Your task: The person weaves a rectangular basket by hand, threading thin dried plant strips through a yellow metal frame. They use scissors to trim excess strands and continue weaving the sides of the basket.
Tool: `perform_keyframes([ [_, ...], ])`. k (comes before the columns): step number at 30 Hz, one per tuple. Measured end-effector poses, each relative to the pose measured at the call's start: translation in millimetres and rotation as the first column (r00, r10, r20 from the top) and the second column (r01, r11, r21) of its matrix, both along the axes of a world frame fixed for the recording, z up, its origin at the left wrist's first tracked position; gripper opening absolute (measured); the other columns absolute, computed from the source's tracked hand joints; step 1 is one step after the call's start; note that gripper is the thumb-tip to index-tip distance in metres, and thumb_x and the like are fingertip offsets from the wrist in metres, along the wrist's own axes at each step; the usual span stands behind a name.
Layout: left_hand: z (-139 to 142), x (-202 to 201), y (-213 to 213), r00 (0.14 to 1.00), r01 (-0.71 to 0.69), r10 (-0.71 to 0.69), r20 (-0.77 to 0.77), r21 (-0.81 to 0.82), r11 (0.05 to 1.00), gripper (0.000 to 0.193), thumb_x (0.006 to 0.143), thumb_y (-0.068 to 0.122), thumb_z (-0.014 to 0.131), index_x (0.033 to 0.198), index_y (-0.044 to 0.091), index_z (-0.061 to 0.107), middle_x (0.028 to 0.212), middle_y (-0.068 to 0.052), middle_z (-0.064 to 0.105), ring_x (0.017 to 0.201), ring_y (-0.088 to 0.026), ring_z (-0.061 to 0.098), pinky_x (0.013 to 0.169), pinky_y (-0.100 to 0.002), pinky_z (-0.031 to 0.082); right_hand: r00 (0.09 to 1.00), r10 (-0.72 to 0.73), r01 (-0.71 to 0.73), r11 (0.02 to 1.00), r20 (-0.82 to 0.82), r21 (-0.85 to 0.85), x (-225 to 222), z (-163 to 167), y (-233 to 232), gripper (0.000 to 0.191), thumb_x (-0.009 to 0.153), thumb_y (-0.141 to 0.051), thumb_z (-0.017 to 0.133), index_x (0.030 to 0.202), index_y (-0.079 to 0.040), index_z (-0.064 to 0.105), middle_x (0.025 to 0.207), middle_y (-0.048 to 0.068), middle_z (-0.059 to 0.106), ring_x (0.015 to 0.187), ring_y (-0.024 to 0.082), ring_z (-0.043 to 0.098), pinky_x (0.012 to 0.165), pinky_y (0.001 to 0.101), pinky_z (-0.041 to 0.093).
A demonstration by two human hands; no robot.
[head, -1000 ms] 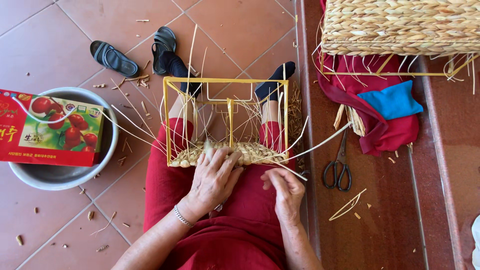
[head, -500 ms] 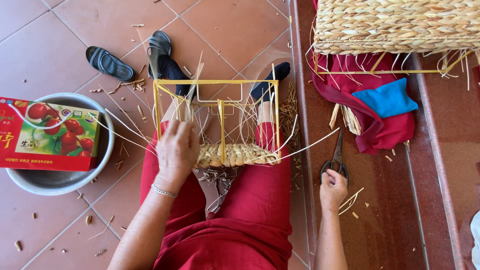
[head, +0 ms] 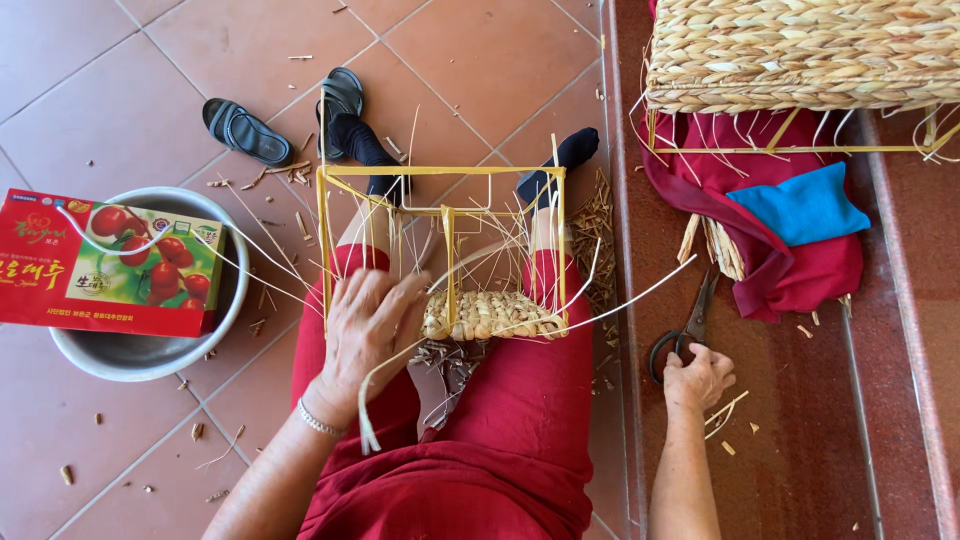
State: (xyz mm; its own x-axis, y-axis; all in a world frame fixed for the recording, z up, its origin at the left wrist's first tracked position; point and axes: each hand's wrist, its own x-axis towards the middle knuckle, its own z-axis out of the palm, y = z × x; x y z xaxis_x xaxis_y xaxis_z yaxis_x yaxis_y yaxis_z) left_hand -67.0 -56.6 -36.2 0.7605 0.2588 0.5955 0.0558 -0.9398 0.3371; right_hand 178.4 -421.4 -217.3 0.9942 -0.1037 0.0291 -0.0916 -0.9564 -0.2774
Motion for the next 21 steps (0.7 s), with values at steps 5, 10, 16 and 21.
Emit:
perform_keyframes([
  [5,-22.6,-15.5,-34.6,0.949,0.263,-0.281,-0.144,-0.134,0.955,0.029,0.086,0.003,0.074,0.115,0.006,0.069,0.096,-0.005,0.063,0.087,-0.021,0.060,0.076,-0.037,0.047,0.972,-0.086,0.092,0.995,-0.219,0.021,14.3,1.7,-4.0,0.060,0.078,-0.032,0.089,0.129,-0.012,0.065,0.123,0.022,0.064,0.116,0.041,0.062,0.098,0.0495,0.049],
  [10,-34.6,6.6,-64.9,0.922,0.384,-0.380,-0.068,0.065,0.921,0.045,0.082,0.008,0.069,0.127,-0.001,0.066,0.112,-0.010,0.059,0.099,-0.022,0.058,0.082,-0.037,0.047,0.967,-0.110,0.125,0.991,-0.229,0.053,18.0,8.4,-8.0,0.058,0.076,-0.033,0.090,0.124,-0.008,0.069,0.112,0.024,0.073,0.103,0.039,0.069,0.095,0.0466,0.053],
  [16,-37.2,35.6,-62.8,0.916,0.400,-0.391,-0.094,0.114,0.910,0.038,0.086,0.009,0.069,0.123,0.001,0.067,0.109,-0.009,0.057,0.096,-0.022,0.056,0.080,-0.036,0.046,0.953,-0.142,0.278,0.764,-0.269,0.582,20.3,8.2,-18.2,0.061,0.071,-0.021,0.089,0.123,-0.002,0.065,0.096,0.015,0.073,0.073,0.022,0.070,0.059,0.0356,0.055],
  [21,-37.3,23.9,-66.9,0.930,0.368,-0.368,-0.002,-0.002,0.930,0.031,0.082,0.000,0.069,0.113,0.001,0.063,0.113,-0.011,0.061,0.097,-0.025,0.060,0.084,-0.037,0.051,0.878,-0.071,0.450,0.462,-0.474,0.764,17.4,11.2,-39.4,0.063,0.089,-0.042,0.088,0.129,0.001,0.065,0.076,0.002,0.056,0.055,0.009,0.046,0.048,0.0275,0.034],
])
